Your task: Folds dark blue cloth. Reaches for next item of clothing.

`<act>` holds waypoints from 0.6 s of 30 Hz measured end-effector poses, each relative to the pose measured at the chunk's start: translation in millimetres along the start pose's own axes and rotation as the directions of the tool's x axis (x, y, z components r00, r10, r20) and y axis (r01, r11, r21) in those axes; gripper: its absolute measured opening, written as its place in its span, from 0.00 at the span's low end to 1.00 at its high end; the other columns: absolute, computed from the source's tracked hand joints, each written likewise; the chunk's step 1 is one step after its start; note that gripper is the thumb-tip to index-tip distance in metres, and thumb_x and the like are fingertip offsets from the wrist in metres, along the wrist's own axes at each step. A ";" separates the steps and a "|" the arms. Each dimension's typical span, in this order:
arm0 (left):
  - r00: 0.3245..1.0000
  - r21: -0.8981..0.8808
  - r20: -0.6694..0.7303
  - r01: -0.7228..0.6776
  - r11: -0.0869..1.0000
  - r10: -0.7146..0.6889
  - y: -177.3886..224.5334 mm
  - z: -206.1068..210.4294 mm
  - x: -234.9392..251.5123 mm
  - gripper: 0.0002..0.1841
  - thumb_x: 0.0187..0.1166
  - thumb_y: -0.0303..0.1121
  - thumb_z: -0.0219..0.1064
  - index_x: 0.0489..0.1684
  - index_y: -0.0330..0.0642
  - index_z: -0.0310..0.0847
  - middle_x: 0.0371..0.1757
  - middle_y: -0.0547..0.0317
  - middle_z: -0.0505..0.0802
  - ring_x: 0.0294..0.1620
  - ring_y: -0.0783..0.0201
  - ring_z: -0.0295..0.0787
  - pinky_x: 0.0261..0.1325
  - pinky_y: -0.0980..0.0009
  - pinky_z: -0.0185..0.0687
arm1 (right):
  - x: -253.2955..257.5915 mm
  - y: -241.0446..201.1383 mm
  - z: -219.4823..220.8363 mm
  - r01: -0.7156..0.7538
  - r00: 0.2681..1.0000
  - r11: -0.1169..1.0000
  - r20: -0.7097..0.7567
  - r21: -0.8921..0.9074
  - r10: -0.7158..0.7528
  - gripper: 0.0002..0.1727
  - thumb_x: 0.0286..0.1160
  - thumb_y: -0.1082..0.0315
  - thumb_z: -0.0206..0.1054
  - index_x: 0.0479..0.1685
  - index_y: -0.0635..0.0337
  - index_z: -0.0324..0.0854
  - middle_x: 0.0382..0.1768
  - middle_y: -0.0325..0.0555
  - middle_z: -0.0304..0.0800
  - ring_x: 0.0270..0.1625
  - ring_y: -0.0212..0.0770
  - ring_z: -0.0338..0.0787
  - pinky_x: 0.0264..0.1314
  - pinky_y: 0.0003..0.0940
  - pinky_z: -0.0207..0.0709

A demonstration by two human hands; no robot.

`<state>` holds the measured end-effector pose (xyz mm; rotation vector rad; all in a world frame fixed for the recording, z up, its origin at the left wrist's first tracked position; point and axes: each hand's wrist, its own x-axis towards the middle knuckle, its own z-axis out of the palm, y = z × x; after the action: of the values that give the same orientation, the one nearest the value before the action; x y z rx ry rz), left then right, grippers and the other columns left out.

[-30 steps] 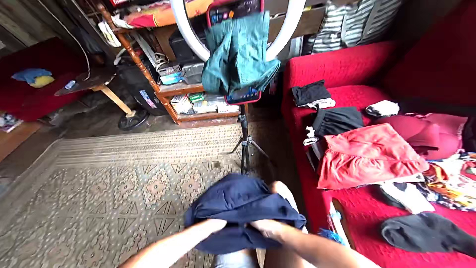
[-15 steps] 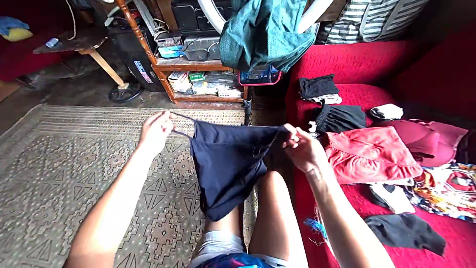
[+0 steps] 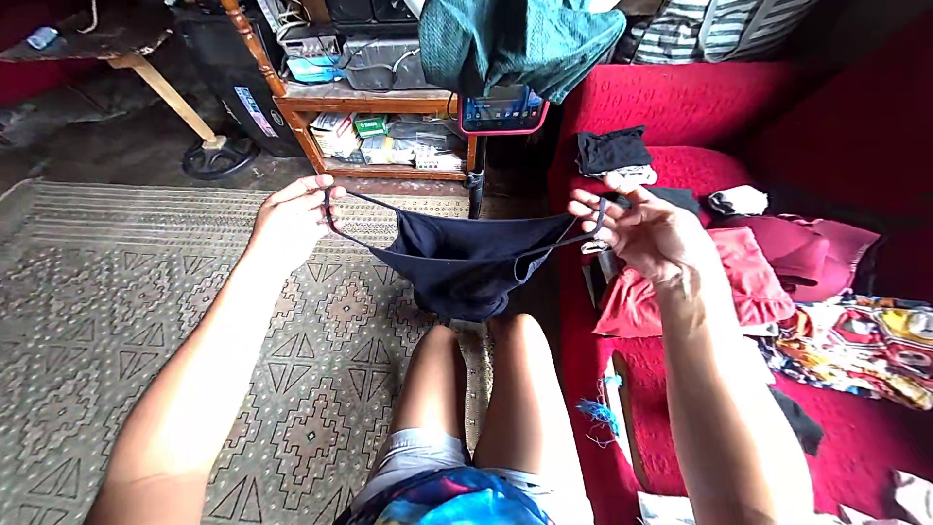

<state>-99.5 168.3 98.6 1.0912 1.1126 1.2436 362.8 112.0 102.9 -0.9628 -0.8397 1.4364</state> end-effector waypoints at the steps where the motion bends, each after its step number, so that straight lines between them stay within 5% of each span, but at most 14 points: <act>1: 0.999 0.010 0.016 -0.034 0.999 0.034 5.8 3.6 -4.3 0.18 0.92 0.27 0.40 0.58 0.47 0.80 0.46 0.66 0.94 0.41 0.71 0.92 0.46 0.72 0.89 | -0.4 -7.8 1.3 0.064 0.998 0.998 -0.007 -0.021 -0.064 0.28 0.76 0.83 0.41 0.75 0.56 0.66 0.57 0.49 0.92 0.54 0.42 0.95 0.56 0.34 0.89; 5: 0.949 -0.007 0.071 -0.307 0.952 0.306 17.3 18.7 -18.7 0.17 0.88 0.23 0.40 0.59 0.53 0.73 0.58 0.70 0.93 0.49 0.71 0.93 0.53 0.69 0.90 | 8.8 -2.3 0.7 0.378 0.924 0.924 -0.092 0.061 -0.372 0.31 0.81 0.83 0.43 0.82 0.49 0.55 0.68 0.38 0.87 0.61 0.31 0.92 0.61 0.23 0.86; 8: 0.953 0.065 0.186 -0.255 0.965 0.240 -20.0 37.5 -16.6 0.22 0.85 0.22 0.47 0.76 0.49 0.67 0.74 0.67 0.84 0.44 0.76 0.89 0.39 0.78 0.85 | 15.5 35.3 15.1 0.144 0.987 0.989 -0.070 0.024 -0.142 0.19 0.90 0.68 0.52 0.75 0.44 0.59 0.65 0.38 0.88 0.52 0.36 0.94 0.48 0.31 0.90; 10: 0.950 0.017 0.243 -0.205 0.979 0.194 -34.7 46.8 -18.3 0.22 0.85 0.21 0.51 0.76 0.48 0.70 0.71 0.66 0.88 0.34 0.76 0.90 0.29 0.80 0.85 | 13.6 38.4 17.6 0.060 0.996 0.997 -0.069 -0.041 -0.063 0.14 0.94 0.62 0.48 0.71 0.45 0.64 0.63 0.36 0.90 0.46 0.30 0.94 0.40 0.23 0.87; 12: 0.931 0.030 0.268 -0.265 0.964 0.248 -29.9 48.7 -27.6 0.21 0.86 0.20 0.50 0.75 0.45 0.69 0.69 0.64 0.90 0.29 0.76 0.90 0.29 0.78 0.87 | 1.6 32.1 12.0 0.159 0.981 0.984 -0.096 -0.080 -0.166 0.10 0.94 0.63 0.48 0.62 0.47 0.72 0.54 0.35 0.95 0.36 0.25 0.93 0.31 0.16 0.83; 14: 0.880 0.053 0.296 -0.402 0.914 0.370 -21.3 43.3 -60.3 0.18 0.85 0.23 0.55 0.71 0.43 0.73 0.66 0.63 0.92 0.31 0.73 0.93 0.33 0.75 0.92 | -36.4 27.0 4.3 0.281 0.955 0.952 -0.064 -0.119 -0.290 0.12 0.93 0.61 0.47 0.58 0.42 0.76 0.50 0.30 0.96 0.33 0.22 0.91 0.31 0.15 0.82; 16: 0.835 -0.017 0.342 -0.453 0.892 0.431 -0.1 29.8 -113.6 0.14 0.85 0.40 0.64 0.65 0.56 0.77 0.56 0.69 0.95 0.35 0.72 0.94 0.37 0.74 0.93 | -89.8 14.0 2.3 0.404 0.912 0.910 -0.028 -0.091 -0.408 0.10 0.90 0.52 0.55 0.54 0.32 0.82 0.38 0.21 0.93 0.30 0.18 0.88 0.30 0.14 0.81; 18: 0.801 -0.205 0.369 -0.424 0.882 0.471 12.2 7.4 -180.3 0.13 0.83 0.47 0.66 0.62 0.62 0.84 0.42 0.73 0.95 0.37 0.73 0.94 0.39 0.73 0.92 | -149.9 2.8 1.7 0.536 0.841 0.844 0.069 0.036 -0.537 0.17 0.81 0.43 0.63 0.60 0.34 0.87 0.27 0.20 0.91 0.25 0.18 0.86 0.27 0.15 0.81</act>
<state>-96.0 -11.6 116.6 1.5024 0.4622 1.3333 361.2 -37.4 115.0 -0.5907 -1.0557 0.9899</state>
